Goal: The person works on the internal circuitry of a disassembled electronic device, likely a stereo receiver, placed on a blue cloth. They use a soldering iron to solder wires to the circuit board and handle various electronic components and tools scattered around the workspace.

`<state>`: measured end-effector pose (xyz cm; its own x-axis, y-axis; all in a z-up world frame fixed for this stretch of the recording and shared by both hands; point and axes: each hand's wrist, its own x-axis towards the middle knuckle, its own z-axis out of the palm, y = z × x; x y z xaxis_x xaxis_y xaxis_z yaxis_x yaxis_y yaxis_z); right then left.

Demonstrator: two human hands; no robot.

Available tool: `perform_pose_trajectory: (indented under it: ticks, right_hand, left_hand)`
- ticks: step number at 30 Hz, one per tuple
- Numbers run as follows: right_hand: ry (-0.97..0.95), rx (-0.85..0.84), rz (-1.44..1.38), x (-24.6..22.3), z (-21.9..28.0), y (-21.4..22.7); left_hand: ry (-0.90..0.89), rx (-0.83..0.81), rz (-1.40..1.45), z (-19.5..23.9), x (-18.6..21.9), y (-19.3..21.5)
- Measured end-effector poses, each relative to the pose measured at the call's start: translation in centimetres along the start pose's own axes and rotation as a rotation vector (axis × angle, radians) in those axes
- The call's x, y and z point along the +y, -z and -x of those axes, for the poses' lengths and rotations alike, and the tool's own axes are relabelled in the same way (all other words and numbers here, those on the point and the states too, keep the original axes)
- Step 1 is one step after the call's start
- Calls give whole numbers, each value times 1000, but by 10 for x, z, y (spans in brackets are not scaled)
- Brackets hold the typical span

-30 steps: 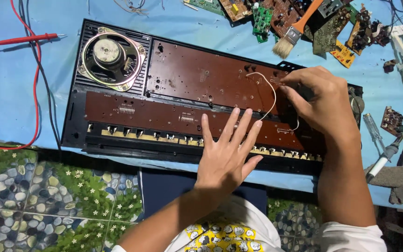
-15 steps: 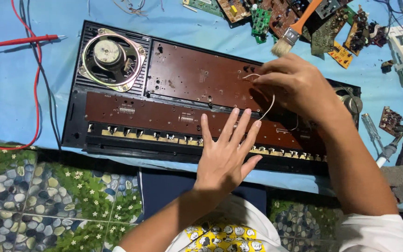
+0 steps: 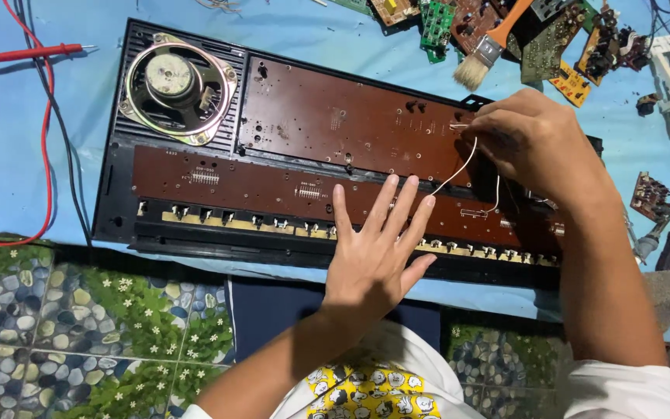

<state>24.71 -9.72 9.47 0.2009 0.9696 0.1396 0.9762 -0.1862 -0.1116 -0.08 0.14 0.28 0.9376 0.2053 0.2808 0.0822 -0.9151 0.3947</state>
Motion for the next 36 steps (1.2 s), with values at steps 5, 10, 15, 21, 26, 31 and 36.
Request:
perform_pose_trajectory:
  ticks: [5,10,15,21,26,31,36]
  right_hand:
    - [-51,-29,9,0,1,-1]
    - [-40,-19,17,-5,2,3]
    - [-28,-4,134,-10,0,4]
    - [2,35,117,-12,-4,3]
    - [-6,8,94,-7,-6,0]
    - [0,6,32,1,-6,-6]
    - [-75,-55,73,9,-4,-13]
  left_hand:
    - [-5,-2,3,1,-1,-3]
    - [-13,-6,13,1,-2,-4]
    - [-14,14,31,1,-2,0]
    - [-3,11,44,0,-1,3]
    - [-8,32,31,-1,-1,3]
    - [-9,11,19,0,-1,3]
    - [-10,-17,27,1,-2,0]
